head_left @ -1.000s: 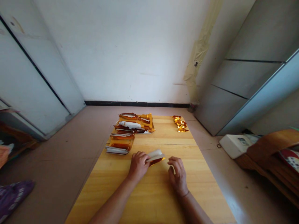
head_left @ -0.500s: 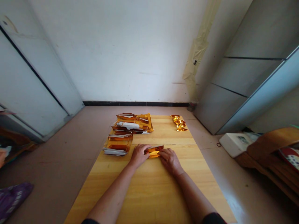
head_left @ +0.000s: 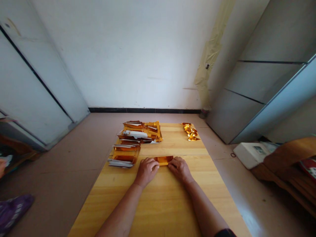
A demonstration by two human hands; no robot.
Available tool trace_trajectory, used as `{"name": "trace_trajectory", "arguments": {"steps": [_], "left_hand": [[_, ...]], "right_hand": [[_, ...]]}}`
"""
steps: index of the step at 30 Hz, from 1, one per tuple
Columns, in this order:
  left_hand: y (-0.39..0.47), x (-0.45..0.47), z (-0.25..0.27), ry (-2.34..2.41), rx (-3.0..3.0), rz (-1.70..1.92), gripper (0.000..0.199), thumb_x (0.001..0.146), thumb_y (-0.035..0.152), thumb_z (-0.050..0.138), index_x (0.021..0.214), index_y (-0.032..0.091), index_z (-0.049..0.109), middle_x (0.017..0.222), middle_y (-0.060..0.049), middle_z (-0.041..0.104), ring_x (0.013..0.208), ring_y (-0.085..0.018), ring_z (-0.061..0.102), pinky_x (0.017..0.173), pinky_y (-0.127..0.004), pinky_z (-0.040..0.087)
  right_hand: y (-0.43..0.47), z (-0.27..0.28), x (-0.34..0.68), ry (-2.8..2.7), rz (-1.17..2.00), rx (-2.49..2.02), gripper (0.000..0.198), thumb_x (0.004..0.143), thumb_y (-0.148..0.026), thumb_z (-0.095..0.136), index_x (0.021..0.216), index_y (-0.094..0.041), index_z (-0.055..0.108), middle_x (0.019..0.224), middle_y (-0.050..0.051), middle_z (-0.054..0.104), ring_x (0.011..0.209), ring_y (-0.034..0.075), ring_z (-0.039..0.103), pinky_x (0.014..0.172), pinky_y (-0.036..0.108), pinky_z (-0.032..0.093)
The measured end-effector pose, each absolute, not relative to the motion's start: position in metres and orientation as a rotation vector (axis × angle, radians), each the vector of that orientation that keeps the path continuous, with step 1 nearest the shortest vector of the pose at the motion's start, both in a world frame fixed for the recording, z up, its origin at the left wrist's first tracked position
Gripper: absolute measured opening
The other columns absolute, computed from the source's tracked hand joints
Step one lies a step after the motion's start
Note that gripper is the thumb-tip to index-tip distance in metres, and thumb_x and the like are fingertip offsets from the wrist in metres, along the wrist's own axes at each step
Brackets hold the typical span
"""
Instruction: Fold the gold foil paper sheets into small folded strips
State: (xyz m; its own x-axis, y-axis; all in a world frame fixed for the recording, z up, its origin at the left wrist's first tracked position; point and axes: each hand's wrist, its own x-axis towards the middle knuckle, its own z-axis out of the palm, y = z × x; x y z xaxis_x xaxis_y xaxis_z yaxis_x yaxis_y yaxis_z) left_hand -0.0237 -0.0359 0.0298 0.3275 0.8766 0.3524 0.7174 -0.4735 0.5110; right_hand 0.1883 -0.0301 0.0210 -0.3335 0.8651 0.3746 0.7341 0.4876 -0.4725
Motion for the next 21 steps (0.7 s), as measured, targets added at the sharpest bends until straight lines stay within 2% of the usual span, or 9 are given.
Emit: {"name": "trace_trajectory", "arguments": {"steps": [6, 11, 21], "left_hand": [[-0.026, -0.019, 0.017, 1.555, 2.252, 0.819, 0.019, 0.078, 0.013, 0.055, 0.088, 0.022, 0.067, 0.089, -0.002, 0.069, 0.087, -0.018, 0.061, 0.079, -0.031, 0.043], [-0.025, -0.014, 0.018, 1.639, 2.231, 0.76, 0.019, 0.079, 0.016, 0.056, 0.094, 0.021, 0.065, 0.095, -0.003, 0.07, 0.09, -0.019, 0.061, 0.082, -0.032, 0.043], [-0.029, -0.013, 0.02, 1.734, 2.305, 0.721, 0.023, 0.079, 0.014, 0.055, 0.1, 0.021, 0.062, 0.094, -0.006, 0.067, 0.092, -0.02, 0.058, 0.084, -0.034, 0.043]], "right_hand": [[-0.029, 0.015, 0.186, -2.02, 0.313, -1.445, 0.016, 0.083, -0.02, 0.052, 0.089, -0.021, 0.067, 0.08, 0.004, 0.065, 0.078, 0.015, 0.058, 0.073, 0.024, 0.041], [-0.029, 0.016, 0.18, -1.946, 0.239, -1.597, 0.014, 0.08, -0.017, 0.051, 0.083, -0.019, 0.065, 0.079, 0.004, 0.064, 0.077, 0.015, 0.058, 0.072, 0.022, 0.04], [-0.025, 0.021, 0.177, -1.987, 0.216, -1.72, 0.013, 0.08, -0.018, 0.051, 0.085, -0.02, 0.064, 0.078, 0.003, 0.064, 0.074, 0.014, 0.058, 0.068, 0.022, 0.038]]}}
